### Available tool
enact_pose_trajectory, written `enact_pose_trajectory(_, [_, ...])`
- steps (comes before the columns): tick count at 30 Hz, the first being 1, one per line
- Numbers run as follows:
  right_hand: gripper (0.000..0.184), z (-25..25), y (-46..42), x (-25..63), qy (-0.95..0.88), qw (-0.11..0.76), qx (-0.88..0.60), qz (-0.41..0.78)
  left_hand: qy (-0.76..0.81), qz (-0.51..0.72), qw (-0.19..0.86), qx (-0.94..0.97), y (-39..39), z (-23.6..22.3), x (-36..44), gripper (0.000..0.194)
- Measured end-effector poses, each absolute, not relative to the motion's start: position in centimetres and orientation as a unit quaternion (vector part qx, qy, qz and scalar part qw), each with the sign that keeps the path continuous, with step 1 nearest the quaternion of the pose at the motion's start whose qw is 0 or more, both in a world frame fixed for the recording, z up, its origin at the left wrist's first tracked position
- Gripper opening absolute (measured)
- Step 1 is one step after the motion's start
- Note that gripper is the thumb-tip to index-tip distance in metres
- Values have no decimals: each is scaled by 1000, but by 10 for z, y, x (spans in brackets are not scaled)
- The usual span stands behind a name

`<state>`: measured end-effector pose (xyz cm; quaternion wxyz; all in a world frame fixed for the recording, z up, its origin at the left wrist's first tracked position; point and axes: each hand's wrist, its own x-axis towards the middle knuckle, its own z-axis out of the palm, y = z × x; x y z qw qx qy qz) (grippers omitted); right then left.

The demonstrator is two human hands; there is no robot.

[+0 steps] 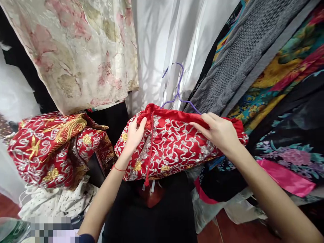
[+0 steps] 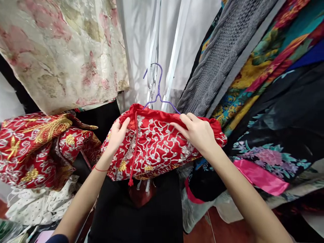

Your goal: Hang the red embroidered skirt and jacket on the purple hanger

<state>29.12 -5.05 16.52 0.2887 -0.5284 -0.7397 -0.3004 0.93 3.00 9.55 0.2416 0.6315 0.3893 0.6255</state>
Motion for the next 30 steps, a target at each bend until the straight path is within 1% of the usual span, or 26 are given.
enact_pose_trajectory(2, [51, 161, -46, 295, -735, 262, -530, -332, 393, 632, 149, 651, 37, 98, -2, 31])
enact_pose_trajectory(4, [50, 156, -44, 296, -728, 255, -530, -352, 411, 623, 50, 664, 43, 101, -13, 27])
enact_pose_trajectory(5, [50, 154, -43, 296, -727, 255, -529, -356, 410, 611, 38, 676, 46, 102, -17, 27])
enact_pose_trajectory(6, [50, 152, -43, 295, -726, 254, -529, -359, 401, 596, 55, 693, 49, 102, -21, 30])
enact_pose_trajectory(9, [50, 147, -44, 290, -720, 249, -537, -362, 363, 535, 152, 747, 59, 98, -30, 38])
enact_pose_trajectory(15, [48, 143, -36, 290, -725, 234, -544, -353, 315, 419, 178, 833, 65, 91, -51, 40])
enact_pose_trajectory(17, [47, 144, -36, 292, -721, 238, -545, -355, 311, 406, 180, 840, 66, 91, -50, 38])
enact_pose_trajectory(20, [44, 146, -41, 294, -717, 249, -545, -356, 327, 450, 170, 813, 70, 88, -38, 29])
enact_pose_trajectory(21, [42, 147, -43, 295, -717, 255, -543, -355, 332, 475, 171, 797, 71, 86, -32, 28])
enact_pose_trajectory(23, [35, 146, -46, 293, -716, 264, -532, -368, 349, 525, 175, 756, 74, 84, -22, 33])
enact_pose_trajectory(25, [29, 142, -47, 289, -706, 262, -517, -406, 370, 558, 171, 723, 76, 82, -14, 41])
enact_pose_trajectory(26, [26, 139, -46, 285, -699, 258, -510, -430, 380, 564, 161, 715, 76, 82, -11, 41])
enact_pose_trajectory(28, [26, 131, -41, 275, -691, 251, -498, -460, 390, 562, 131, 718, 74, 82, -7, 31])
enact_pose_trajectory(30, [33, 124, -32, 261, -707, 246, -486, -451, 398, 563, 105, 716, 69, 82, -4, 20])
